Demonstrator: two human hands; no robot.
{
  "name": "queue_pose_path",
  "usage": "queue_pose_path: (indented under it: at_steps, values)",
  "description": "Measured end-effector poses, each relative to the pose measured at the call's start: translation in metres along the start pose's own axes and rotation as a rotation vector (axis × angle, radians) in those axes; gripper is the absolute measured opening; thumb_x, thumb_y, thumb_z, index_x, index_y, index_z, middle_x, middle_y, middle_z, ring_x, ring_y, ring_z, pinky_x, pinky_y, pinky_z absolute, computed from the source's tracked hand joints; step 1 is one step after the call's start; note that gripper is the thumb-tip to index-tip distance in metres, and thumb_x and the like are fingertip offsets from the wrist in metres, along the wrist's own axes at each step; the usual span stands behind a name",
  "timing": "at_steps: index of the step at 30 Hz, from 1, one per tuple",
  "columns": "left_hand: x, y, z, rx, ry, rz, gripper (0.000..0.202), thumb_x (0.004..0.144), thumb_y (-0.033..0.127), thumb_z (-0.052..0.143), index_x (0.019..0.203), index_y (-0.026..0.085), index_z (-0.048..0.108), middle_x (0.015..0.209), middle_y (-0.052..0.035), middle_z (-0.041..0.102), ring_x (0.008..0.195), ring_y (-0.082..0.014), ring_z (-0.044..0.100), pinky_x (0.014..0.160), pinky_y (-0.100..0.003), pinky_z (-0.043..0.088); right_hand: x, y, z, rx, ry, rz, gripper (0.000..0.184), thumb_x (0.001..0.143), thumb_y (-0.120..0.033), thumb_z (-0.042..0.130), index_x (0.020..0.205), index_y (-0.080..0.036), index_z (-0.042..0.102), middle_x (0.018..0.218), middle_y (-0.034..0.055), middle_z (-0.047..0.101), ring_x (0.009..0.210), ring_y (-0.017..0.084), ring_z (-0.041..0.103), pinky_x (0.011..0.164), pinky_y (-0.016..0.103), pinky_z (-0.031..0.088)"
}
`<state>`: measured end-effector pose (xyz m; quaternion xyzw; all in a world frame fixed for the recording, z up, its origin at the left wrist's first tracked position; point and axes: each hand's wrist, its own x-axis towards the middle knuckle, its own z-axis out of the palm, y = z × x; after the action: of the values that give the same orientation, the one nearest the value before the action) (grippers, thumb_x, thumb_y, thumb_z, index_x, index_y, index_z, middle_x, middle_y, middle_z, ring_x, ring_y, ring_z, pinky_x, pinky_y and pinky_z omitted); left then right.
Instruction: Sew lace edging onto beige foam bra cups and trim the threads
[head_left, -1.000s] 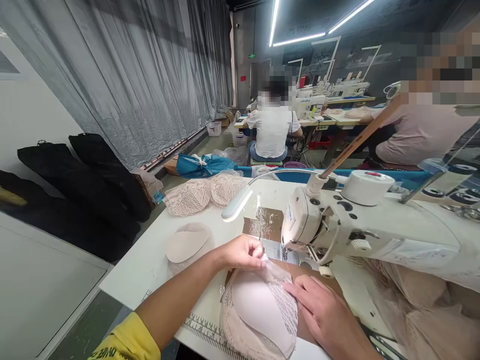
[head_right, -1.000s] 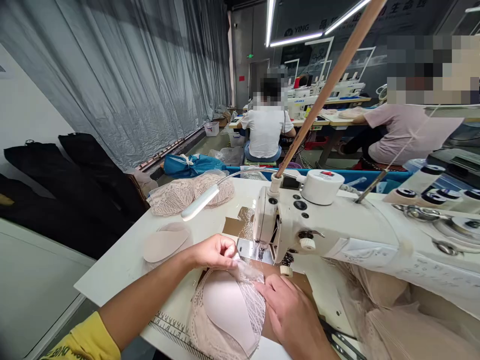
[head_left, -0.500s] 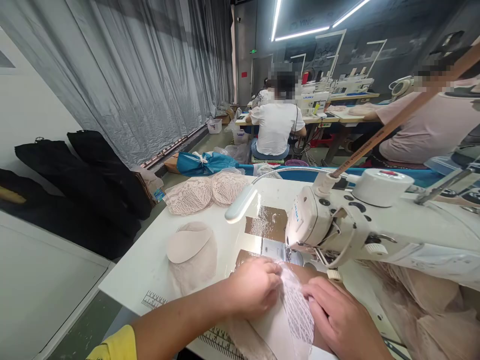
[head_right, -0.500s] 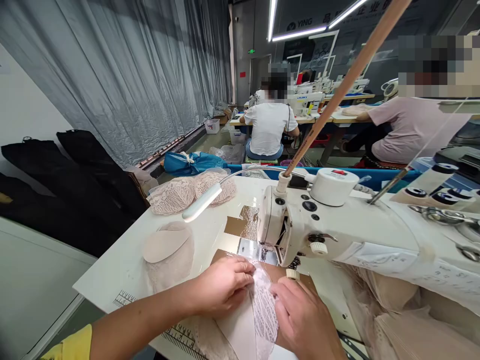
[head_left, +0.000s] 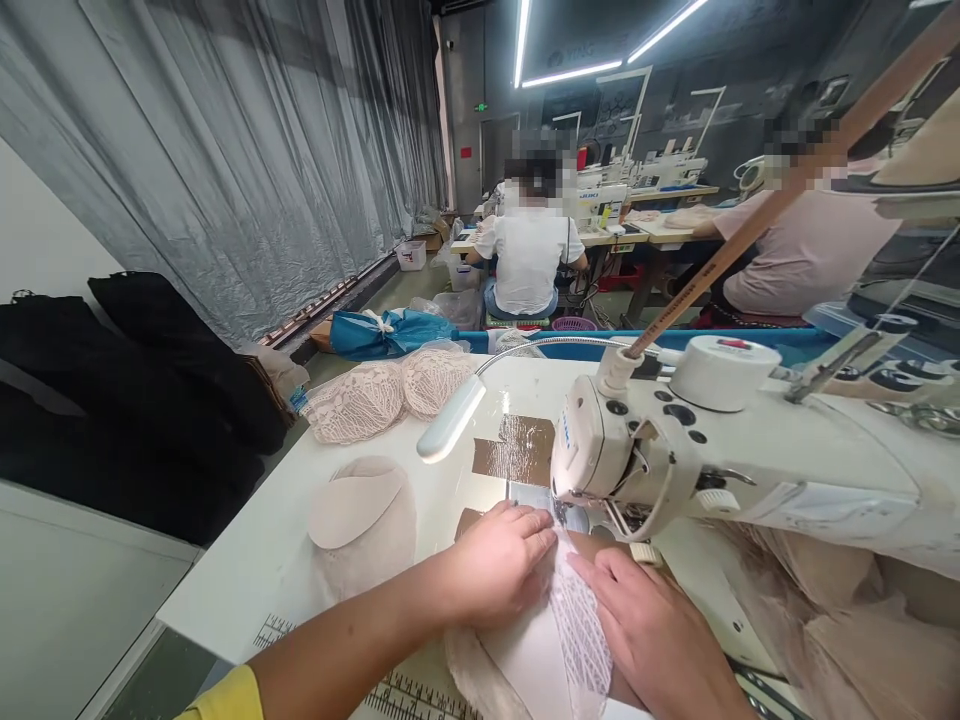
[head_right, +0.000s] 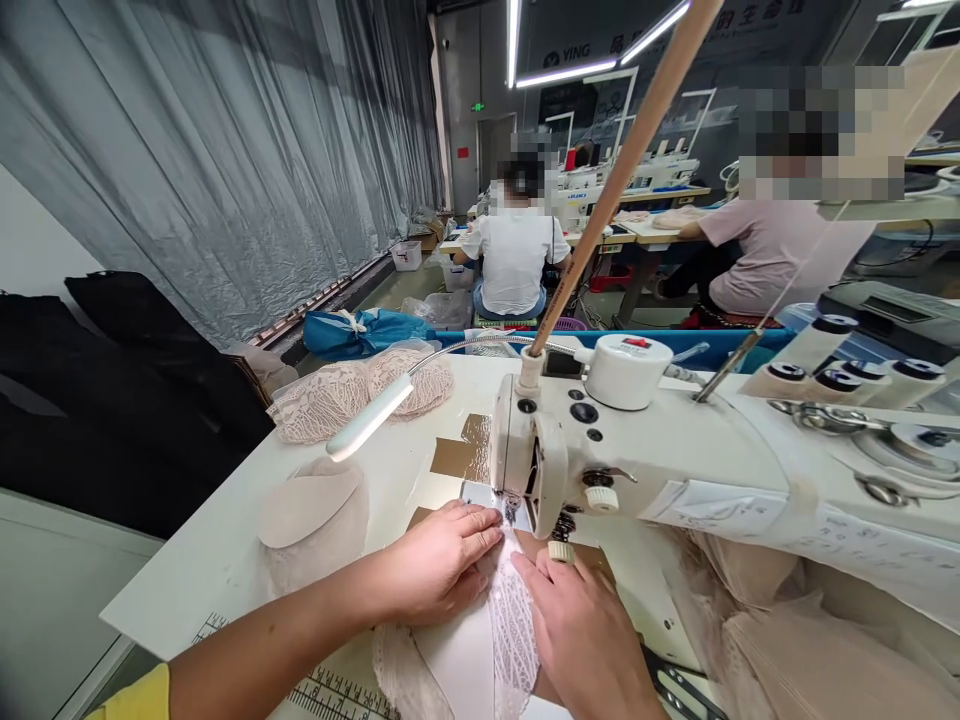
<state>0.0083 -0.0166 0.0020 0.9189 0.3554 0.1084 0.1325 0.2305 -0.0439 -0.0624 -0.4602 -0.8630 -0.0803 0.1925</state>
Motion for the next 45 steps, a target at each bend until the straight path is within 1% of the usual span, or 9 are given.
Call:
queue_pose_path:
  at_steps: [11,18,20,24,29,33,37,41,45]
  values:
    - [0.009,-0.025,-0.003,-0.012,-0.049,0.117,0.046,0.084,0.025,0.051,0.127,0.01,0.057,0.135,-0.015,0.055,0.12,-0.0267,0.054,0.105,-0.038,0.038,0.01,-0.007,-0.009,0.002,0.029,0.024,0.044,0.087,-0.006,0.035,0.115,-0.023,0.065,0.084,0.0032,0.066,0.069,0.017,0.059,0.06,0.028,0.044]
    - [0.01,-0.031,-0.011,-0.002,-0.198,0.083,0.054,0.082,0.022,0.051,0.135,0.012,0.049,0.146,-0.0131,0.044,0.132,-0.0275,0.044,0.112,-0.047,0.028,0.009,-0.012,-0.008,0.076,-0.043,0.048,0.046,0.085,-0.005,0.034,0.112,-0.024,0.066,0.084,0.0026,0.066,0.064,0.016,0.06,0.059,0.028,0.048]
    - [0.007,-0.028,-0.016,0.015,-0.186,0.078,0.052,0.08,0.019,0.053,0.132,0.014,0.051,0.145,-0.013,0.045,0.13,-0.028,0.045,0.111,-0.047,0.03,0.008,-0.011,-0.008,0.128,-0.048,0.065,0.046,0.087,-0.006,0.032,0.113,-0.024,0.066,0.087,0.0034,0.068,0.069,0.016,0.063,0.063,0.029,0.051]
    - [-0.004,-0.01,-0.021,0.045,-0.041,0.062,0.035,0.082,0.014,0.05,0.116,0.017,0.06,0.129,-0.01,0.057,0.114,-0.0245,0.053,0.098,-0.038,0.041,0.005,-0.002,-0.008,0.185,-0.017,0.089,0.039,0.091,-0.012,0.034,0.11,-0.022,0.066,0.097,0.0067,0.072,0.09,0.019,0.069,0.077,0.03,0.055]
    - [-0.01,0.013,-0.006,0.083,-0.037,-0.021,0.011,0.083,0.024,0.054,0.084,0.015,0.061,0.091,-0.0073,0.064,0.086,-0.0216,0.055,0.081,-0.034,0.045,0.003,0.001,-0.012,0.229,-0.042,0.123,0.035,0.09,-0.014,0.036,0.106,-0.022,0.066,0.098,0.0067,0.073,0.09,0.018,0.07,0.073,0.028,0.056]
    - [-0.012,0.012,0.007,0.059,0.004,-0.04,0.011,0.084,0.015,0.05,0.075,0.016,0.055,0.082,-0.0047,0.062,0.081,-0.0185,0.053,0.077,-0.031,0.043,0.004,-0.005,-0.015,0.298,-0.045,0.232,0.034,0.091,-0.015,0.033,0.099,-0.025,0.065,0.096,0.0045,0.073,0.09,0.019,0.069,0.071,0.03,0.054]
    - [-0.016,0.004,0.006,-0.061,0.038,-0.02,0.005,0.082,0.016,0.052,0.076,0.017,0.053,0.08,-0.0034,0.061,0.079,-0.0174,0.053,0.078,-0.03,0.042,0.009,-0.007,-0.025,0.409,-0.076,0.281,0.028,0.092,-0.017,0.036,0.091,-0.026,0.063,0.089,0.0023,0.071,0.079,0.017,0.067,0.068,0.028,0.052]
    - [-0.019,0.002,0.002,-0.102,0.057,-0.046,0.007,0.084,0.019,0.048,0.078,0.017,0.052,0.079,-0.0038,0.06,0.077,-0.0179,0.053,0.076,-0.03,0.043,0.012,-0.013,-0.043,0.532,-0.188,0.121,0.03,0.093,-0.016,0.035,0.098,-0.025,0.063,0.083,0.0022,0.067,0.074,0.016,0.063,0.065,0.026,0.049]
    - [-0.02,0.001,0.002,-0.091,0.039,-0.003,0.009,0.087,0.023,0.049,0.086,0.017,0.056,0.086,-0.0048,0.061,0.082,-0.0187,0.054,0.079,-0.031,0.042,0.002,-0.027,-0.053,0.363,-0.274,-0.08,0.03,0.086,-0.01,0.042,0.097,-0.026,0.065,0.072,0.0018,0.061,0.066,0.017,0.059,0.058,0.025,0.043]
